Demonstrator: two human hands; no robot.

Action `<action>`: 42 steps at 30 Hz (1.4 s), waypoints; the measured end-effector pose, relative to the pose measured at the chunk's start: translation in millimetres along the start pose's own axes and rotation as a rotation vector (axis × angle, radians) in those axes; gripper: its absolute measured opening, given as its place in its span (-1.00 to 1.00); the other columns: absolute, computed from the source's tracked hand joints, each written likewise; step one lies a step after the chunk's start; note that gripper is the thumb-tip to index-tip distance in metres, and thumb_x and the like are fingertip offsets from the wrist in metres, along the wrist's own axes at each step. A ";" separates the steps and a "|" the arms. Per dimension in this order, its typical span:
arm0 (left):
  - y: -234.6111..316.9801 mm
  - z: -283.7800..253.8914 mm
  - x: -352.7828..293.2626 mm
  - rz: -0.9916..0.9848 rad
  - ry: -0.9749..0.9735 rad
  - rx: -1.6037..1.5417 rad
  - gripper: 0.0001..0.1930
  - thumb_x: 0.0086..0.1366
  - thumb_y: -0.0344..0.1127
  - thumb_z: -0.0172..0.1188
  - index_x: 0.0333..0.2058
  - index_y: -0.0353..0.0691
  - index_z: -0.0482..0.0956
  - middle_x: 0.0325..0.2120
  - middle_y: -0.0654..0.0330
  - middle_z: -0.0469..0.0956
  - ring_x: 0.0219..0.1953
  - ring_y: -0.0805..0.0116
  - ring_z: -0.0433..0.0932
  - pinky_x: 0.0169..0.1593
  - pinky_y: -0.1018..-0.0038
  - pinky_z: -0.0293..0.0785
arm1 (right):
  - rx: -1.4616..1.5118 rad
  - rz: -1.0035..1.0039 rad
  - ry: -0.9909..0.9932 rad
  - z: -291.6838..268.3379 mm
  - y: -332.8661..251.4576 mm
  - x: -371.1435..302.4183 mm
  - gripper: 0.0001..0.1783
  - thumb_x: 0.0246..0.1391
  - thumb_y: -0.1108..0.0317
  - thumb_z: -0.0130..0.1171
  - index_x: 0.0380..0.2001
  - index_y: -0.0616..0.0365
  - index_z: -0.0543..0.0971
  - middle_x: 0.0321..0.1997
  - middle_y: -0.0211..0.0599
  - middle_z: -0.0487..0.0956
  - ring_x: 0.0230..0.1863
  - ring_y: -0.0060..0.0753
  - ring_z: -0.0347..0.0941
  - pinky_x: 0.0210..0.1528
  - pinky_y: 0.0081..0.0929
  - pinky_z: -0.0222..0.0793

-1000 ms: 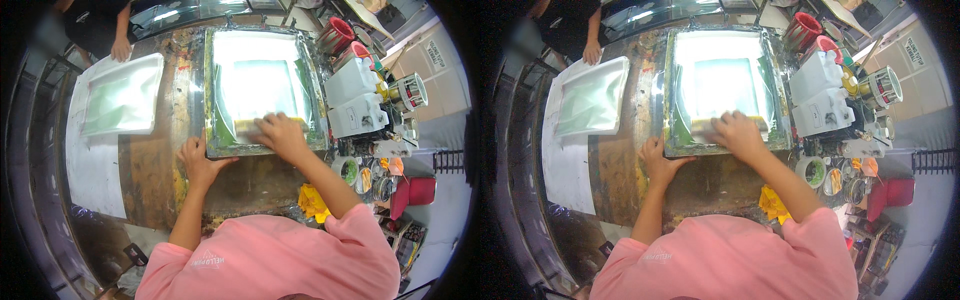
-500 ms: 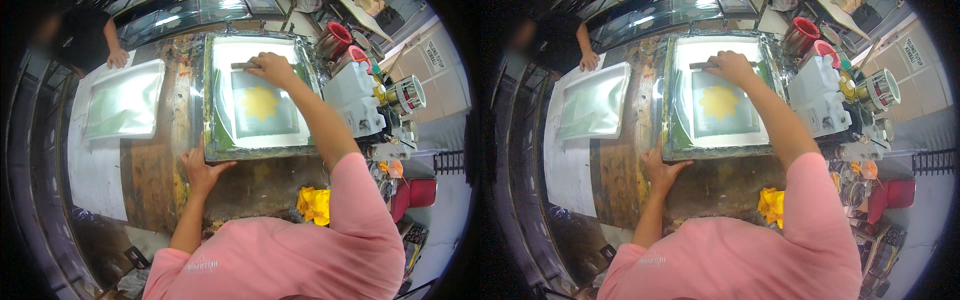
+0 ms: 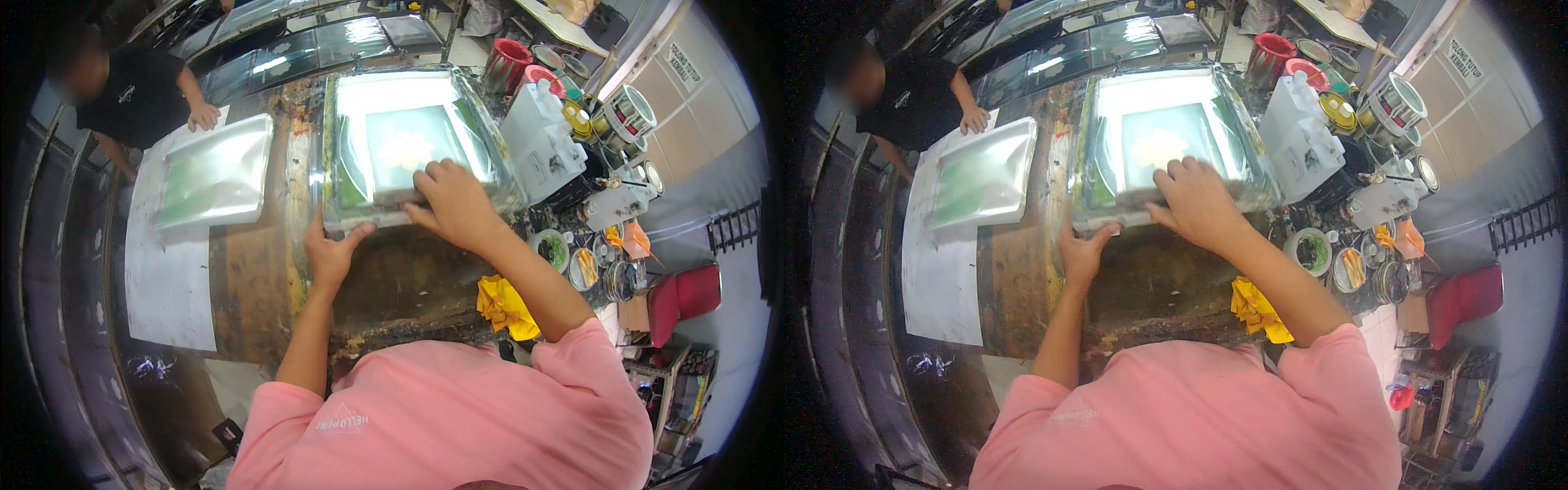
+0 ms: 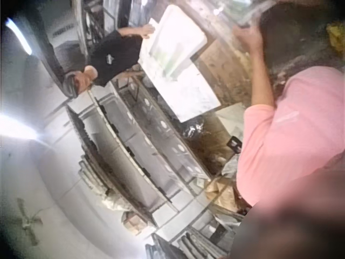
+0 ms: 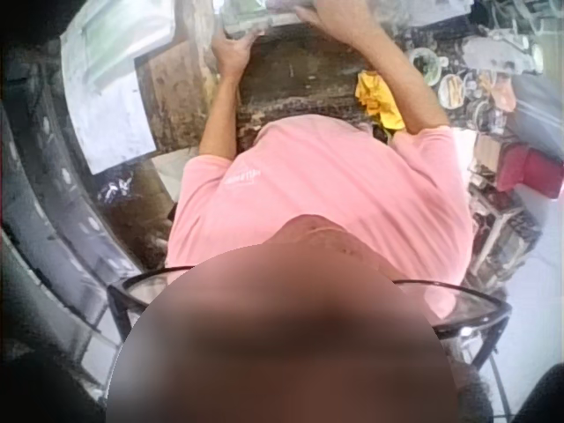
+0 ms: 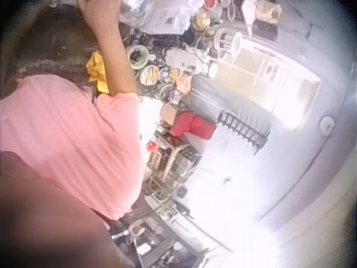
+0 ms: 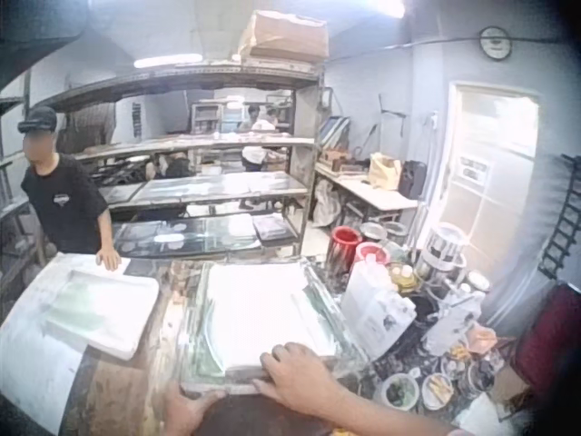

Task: The person repeatedly uses a squeegee to pull white ink across a screen-printing frame with a flower stencil, then lifts the frame to reveal the printed design on a white sheet below. This cycle is repeated multiple times throughout the clip.

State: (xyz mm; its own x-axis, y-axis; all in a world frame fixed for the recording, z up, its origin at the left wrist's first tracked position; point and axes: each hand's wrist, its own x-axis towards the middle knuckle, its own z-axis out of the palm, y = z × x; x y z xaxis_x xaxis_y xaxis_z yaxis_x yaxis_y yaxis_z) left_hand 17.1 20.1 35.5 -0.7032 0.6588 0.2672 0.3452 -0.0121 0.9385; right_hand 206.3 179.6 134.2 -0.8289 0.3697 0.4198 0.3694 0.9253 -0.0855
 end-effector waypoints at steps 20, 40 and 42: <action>3.4 16.8 18.2 0.186 -0.203 0.703 -0.05 0.37 0.33 0.29 0.36 -0.48 0.43 0.37 -0.22 0.44 0.51 -0.14 0.28 0.56 -0.30 -0.14 | -0.067 -0.020 0.402 -100.5 52.4 180.5 -0.42 0.25 -0.11 0.17 -0.51 0.25 0.67 -0.46 0.05 0.68 -0.32 0.12 0.64 -0.08 0.04 0.35; -73.2 -248.2 163.4 0.062 0.379 0.812 -0.43 0.40 -0.15 0.33 0.33 -0.23 0.56 0.30 -0.22 0.51 0.37 -0.17 0.44 0.45 0.08 0.30 | -0.167 0.028 0.355 -94.5 49.0 171.5 -0.41 0.32 -0.16 0.18 -0.04 0.19 0.74 -0.11 0.00 0.73 -0.12 0.05 0.61 0.05 -0.16 0.35; -77.8 -250.4 159.1 -0.070 0.349 1.049 -0.24 0.49 0.17 0.18 0.50 -0.14 0.33 0.50 -0.32 0.18 0.56 -0.24 0.13 0.53 -0.23 0.02 | -0.158 0.020 0.339 -94.2 47.8 168.1 -0.43 0.32 -0.15 0.18 -0.08 0.20 0.73 -0.14 0.00 0.73 -0.13 0.06 0.60 0.03 -0.15 0.34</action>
State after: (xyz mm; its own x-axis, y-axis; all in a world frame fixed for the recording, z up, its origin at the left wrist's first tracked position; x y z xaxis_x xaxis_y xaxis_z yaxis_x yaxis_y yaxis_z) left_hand -277.3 -62.5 59.8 -0.8214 0.3827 0.4228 0.5370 0.7688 0.3474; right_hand 124.2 278.0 285.8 -0.6443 0.3145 0.6971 0.4664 0.8840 0.0322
